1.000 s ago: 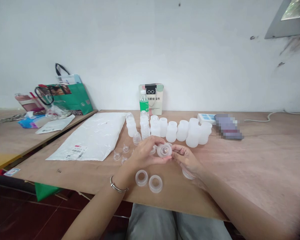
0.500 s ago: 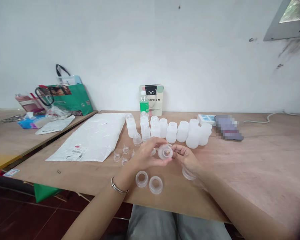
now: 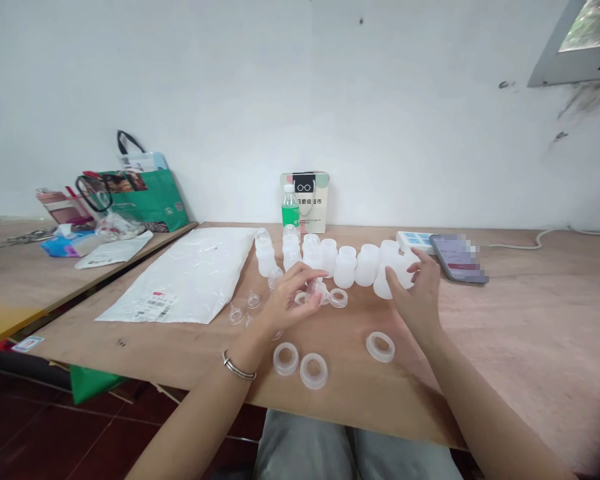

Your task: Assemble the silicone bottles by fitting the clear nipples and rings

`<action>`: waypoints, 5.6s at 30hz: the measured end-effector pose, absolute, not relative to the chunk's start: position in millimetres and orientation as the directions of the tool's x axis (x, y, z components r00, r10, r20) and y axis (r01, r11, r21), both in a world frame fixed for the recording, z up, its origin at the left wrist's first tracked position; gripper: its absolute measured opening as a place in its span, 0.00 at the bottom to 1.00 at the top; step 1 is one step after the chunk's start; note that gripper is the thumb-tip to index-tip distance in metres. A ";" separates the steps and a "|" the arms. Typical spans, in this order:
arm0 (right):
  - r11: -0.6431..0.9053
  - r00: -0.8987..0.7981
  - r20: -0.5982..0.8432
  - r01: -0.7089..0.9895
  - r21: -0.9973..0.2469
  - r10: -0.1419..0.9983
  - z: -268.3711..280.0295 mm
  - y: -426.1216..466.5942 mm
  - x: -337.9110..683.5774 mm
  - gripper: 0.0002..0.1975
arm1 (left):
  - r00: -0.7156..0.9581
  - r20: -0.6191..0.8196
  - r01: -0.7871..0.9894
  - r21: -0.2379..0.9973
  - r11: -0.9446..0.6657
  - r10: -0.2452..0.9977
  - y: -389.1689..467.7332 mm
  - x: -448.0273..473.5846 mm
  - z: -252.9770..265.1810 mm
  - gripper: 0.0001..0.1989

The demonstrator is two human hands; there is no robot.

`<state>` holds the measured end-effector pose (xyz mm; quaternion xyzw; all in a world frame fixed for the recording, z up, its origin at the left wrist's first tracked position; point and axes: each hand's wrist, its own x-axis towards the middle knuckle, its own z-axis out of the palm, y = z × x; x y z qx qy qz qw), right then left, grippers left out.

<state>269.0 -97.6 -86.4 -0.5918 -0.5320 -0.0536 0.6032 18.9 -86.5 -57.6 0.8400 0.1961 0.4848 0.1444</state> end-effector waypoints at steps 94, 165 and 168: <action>0.394 -0.265 0.409 -0.112 -0.912 0.873 -86.0 -145.3 217.8 0.29 | 0.541 0.530 -0.246 0.842 -0.479 0.653 -97.6 45.1 -71.2 0.35; 0.580 -0.144 0.564 0.119 -0.806 0.813 -96.5 -125.8 221.0 0.22 | 0.067 0.870 0.179 0.471 -0.864 0.488 -66.6 55.3 -49.4 0.18; 0.569 -0.152 0.555 0.066 -0.820 0.817 -93.4 -128.3 221.1 0.23 | 0.181 0.888 0.176 0.394 -0.902 0.423 -58.0 61.8 -53.5 0.16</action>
